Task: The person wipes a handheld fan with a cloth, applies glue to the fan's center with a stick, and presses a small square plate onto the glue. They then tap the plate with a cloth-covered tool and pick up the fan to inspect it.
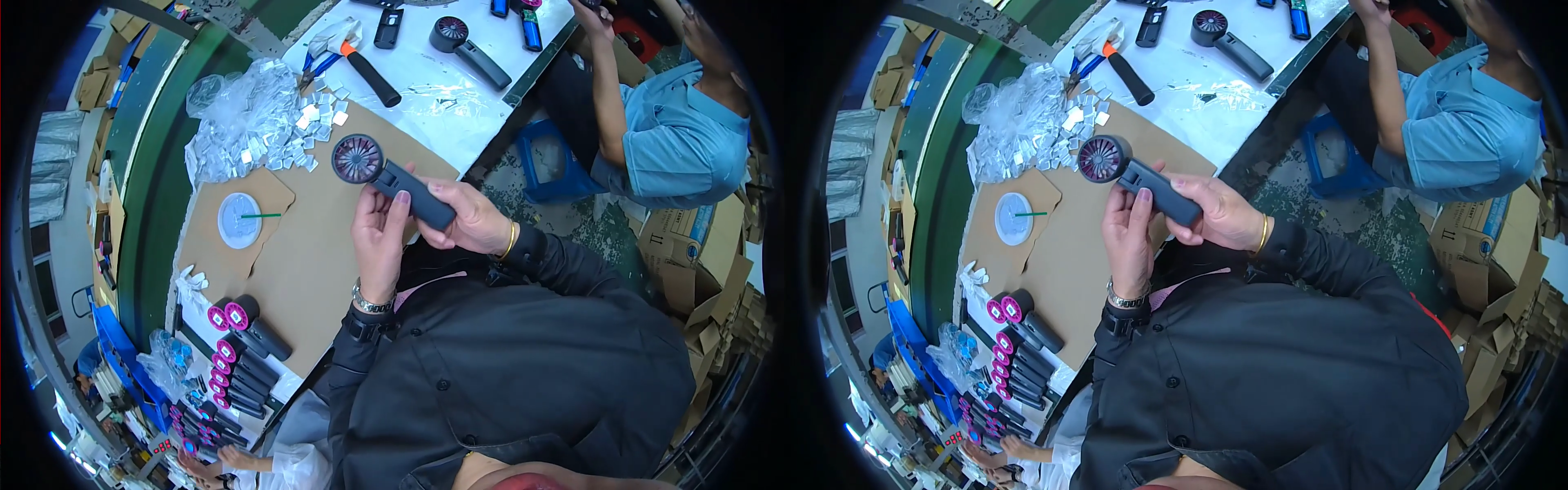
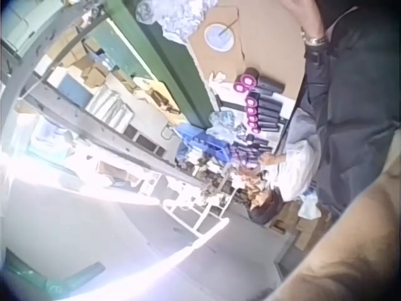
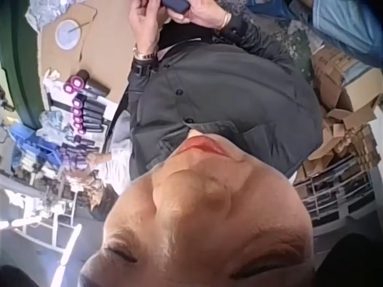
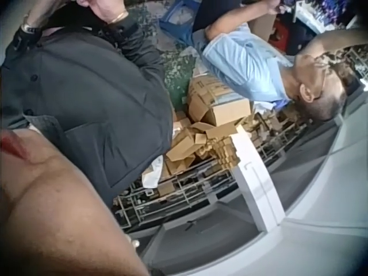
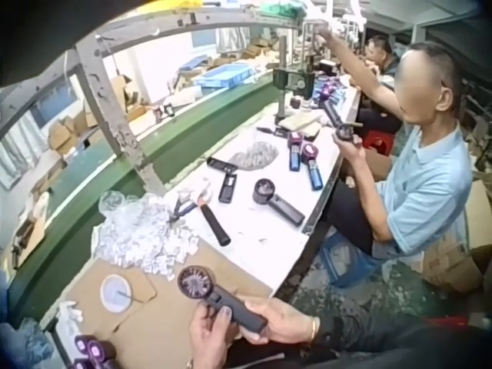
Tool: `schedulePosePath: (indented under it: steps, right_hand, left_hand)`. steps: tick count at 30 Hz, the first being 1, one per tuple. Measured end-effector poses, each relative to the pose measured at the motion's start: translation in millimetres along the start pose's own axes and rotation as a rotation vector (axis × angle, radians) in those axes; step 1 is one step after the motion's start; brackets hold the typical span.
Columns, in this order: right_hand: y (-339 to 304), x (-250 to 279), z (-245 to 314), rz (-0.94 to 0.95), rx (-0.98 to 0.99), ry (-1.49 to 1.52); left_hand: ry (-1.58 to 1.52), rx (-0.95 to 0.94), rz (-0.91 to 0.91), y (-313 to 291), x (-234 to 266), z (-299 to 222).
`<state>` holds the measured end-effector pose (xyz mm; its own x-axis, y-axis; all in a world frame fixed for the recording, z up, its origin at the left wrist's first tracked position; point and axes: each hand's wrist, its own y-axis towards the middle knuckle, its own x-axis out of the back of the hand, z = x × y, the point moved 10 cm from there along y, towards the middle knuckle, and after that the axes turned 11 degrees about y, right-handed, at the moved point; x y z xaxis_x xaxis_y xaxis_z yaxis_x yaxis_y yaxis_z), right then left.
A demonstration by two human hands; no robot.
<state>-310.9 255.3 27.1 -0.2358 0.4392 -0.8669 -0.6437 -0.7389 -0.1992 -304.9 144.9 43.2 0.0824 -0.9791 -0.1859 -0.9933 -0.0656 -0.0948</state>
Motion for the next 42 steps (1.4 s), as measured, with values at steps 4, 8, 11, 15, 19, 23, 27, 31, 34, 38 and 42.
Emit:
schedulePosePath:
  steps: [4,8,11,15,19,23,27,31,34,38,42]
  right_hand:
    - [0,1,10,-0.218,-0.009,-0.227]
    - [-2,19,48,-0.300,0.070,-0.658]
    - [-14,23,123,-0.451,0.693,-1.238]
    - [-24,31,208,-0.780,1.140,-1.692]
    - [1,61,232,-0.928,0.987,-1.881]
    - [21,92,231,-0.902,0.918,-1.906]
    - [20,93,233,-0.844,0.978,-1.876]
    - [9,81,220,-0.808,1.169,-1.782]
    - [5,75,210,-0.806,1.189,-1.703]
    - [-3,72,204,-0.835,1.224,-1.637]
    - [-7,72,200,-0.866,1.200,-1.615]
  left_hand:
    - [-0.089,0.035,-0.063,3,3,3]
    - [-0.180,0.058,-0.101,6,8,5]
    - [-0.203,0.067,-0.106,9,12,7]
    - [-0.193,0.095,-0.121,12,13,13]
    - [-0.186,0.116,-0.124,15,10,16]
    - [-0.152,0.124,-0.115,23,6,22]
    - [-0.130,0.130,-0.124,24,6,24]
    - [-0.167,0.098,-0.080,32,-1,18]
    - [-0.169,0.102,-0.083,34,-3,20]
    - [-0.151,0.107,-0.082,38,-9,21]
    - [-0.168,0.106,-0.069,40,-17,23]
